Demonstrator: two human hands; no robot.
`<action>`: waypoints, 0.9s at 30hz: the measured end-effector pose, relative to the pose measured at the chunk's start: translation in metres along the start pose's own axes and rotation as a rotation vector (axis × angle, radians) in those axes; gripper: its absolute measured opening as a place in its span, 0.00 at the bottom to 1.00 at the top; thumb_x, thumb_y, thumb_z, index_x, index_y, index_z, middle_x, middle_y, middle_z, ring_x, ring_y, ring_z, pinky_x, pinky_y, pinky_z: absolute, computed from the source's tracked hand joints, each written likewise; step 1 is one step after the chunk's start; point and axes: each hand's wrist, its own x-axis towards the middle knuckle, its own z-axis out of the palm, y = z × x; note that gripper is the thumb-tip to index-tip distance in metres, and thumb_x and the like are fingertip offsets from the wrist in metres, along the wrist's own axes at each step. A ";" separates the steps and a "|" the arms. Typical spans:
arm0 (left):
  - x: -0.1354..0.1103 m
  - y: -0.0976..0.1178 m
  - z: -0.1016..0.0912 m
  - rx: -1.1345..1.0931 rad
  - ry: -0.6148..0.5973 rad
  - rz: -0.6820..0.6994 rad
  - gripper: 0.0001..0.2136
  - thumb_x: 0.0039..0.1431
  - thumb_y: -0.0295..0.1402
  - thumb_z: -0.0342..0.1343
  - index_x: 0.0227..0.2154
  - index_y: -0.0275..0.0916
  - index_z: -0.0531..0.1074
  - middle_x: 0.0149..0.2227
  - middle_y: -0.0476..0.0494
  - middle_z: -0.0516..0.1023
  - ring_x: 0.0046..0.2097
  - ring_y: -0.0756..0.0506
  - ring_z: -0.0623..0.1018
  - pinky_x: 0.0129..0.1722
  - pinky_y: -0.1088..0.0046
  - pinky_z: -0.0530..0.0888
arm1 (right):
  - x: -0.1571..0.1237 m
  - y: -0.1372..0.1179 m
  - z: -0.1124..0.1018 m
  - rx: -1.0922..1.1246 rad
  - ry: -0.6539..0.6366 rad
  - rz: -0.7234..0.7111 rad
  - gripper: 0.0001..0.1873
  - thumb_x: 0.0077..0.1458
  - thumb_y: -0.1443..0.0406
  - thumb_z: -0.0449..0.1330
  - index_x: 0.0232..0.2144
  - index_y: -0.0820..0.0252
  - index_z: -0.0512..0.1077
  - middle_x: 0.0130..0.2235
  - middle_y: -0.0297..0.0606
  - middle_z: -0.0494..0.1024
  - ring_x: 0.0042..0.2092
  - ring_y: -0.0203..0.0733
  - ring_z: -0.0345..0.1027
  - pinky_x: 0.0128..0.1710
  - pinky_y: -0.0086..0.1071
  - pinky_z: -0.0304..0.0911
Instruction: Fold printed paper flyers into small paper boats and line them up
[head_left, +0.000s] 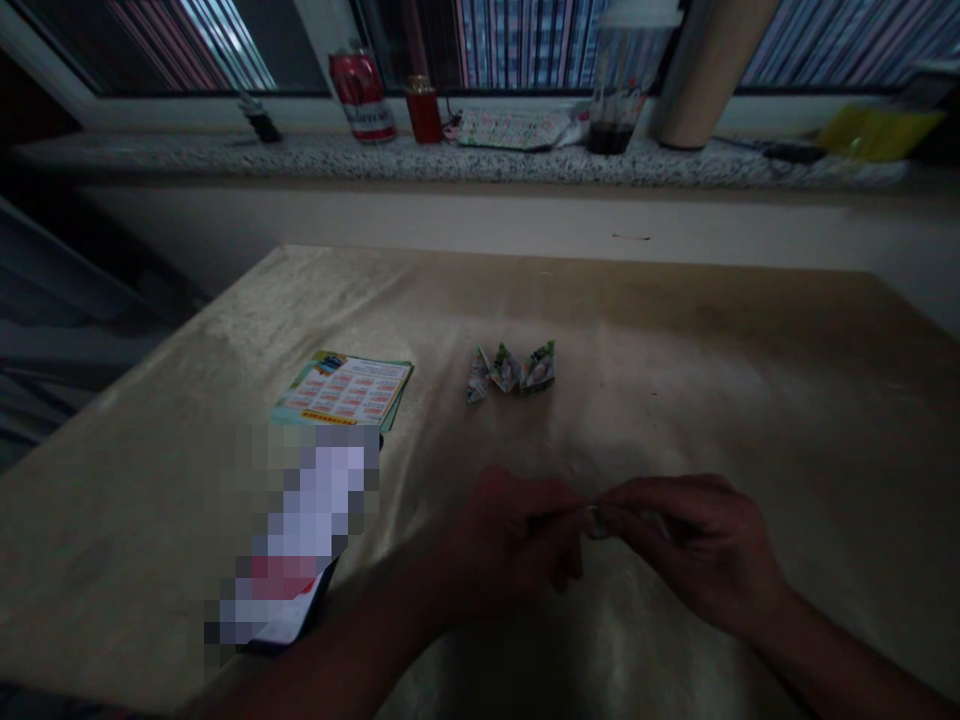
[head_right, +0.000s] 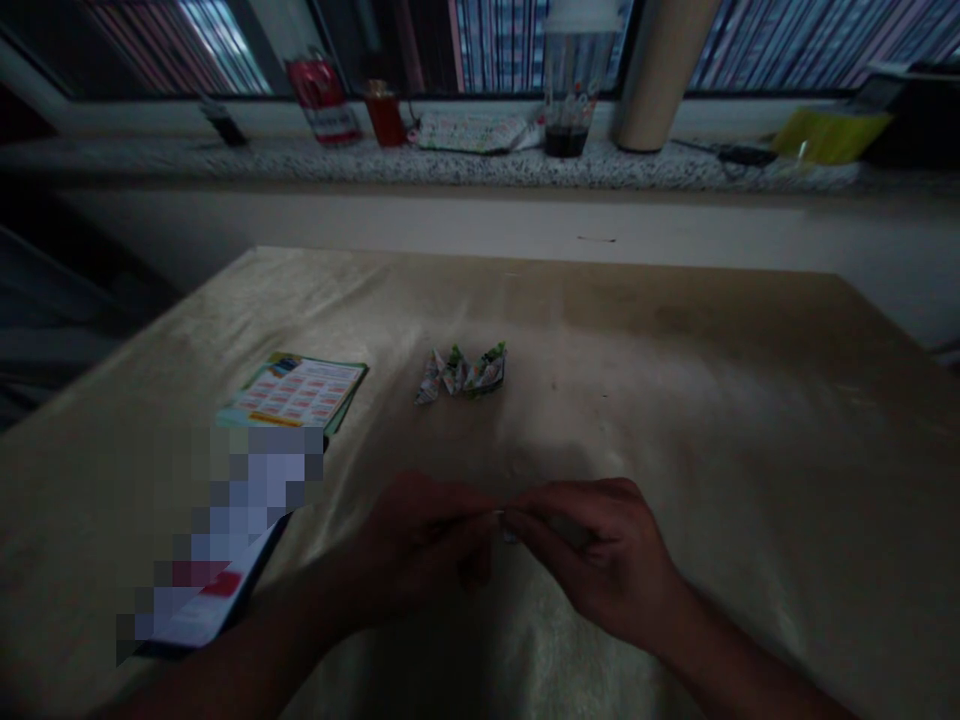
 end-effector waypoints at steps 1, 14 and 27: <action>0.001 0.000 0.000 -0.087 -0.005 -0.070 0.15 0.67 0.33 0.52 0.26 0.35 0.74 0.19 0.49 0.75 0.21 0.52 0.76 0.23 0.81 0.71 | 0.000 0.001 0.000 -0.014 -0.017 -0.004 0.05 0.60 0.69 0.65 0.34 0.57 0.82 0.26 0.30 0.84 0.21 0.30 0.74 0.22 0.21 0.67; 0.007 0.001 -0.001 -0.298 -0.015 -0.281 0.16 0.67 0.39 0.54 0.31 0.32 0.78 0.23 0.44 0.80 0.26 0.48 0.81 0.29 0.76 0.76 | -0.001 0.003 0.001 0.030 -0.003 0.155 0.05 0.59 0.67 0.65 0.32 0.57 0.80 0.26 0.33 0.84 0.25 0.35 0.78 0.24 0.22 0.70; 0.008 -0.003 0.005 -0.465 0.094 -0.308 0.13 0.59 0.39 0.63 0.28 0.32 0.77 0.22 0.47 0.78 0.23 0.52 0.77 0.26 0.78 0.74 | -0.003 0.007 0.003 0.198 0.045 0.343 0.08 0.53 0.64 0.70 0.25 0.61 0.76 0.21 0.34 0.79 0.21 0.33 0.71 0.21 0.23 0.64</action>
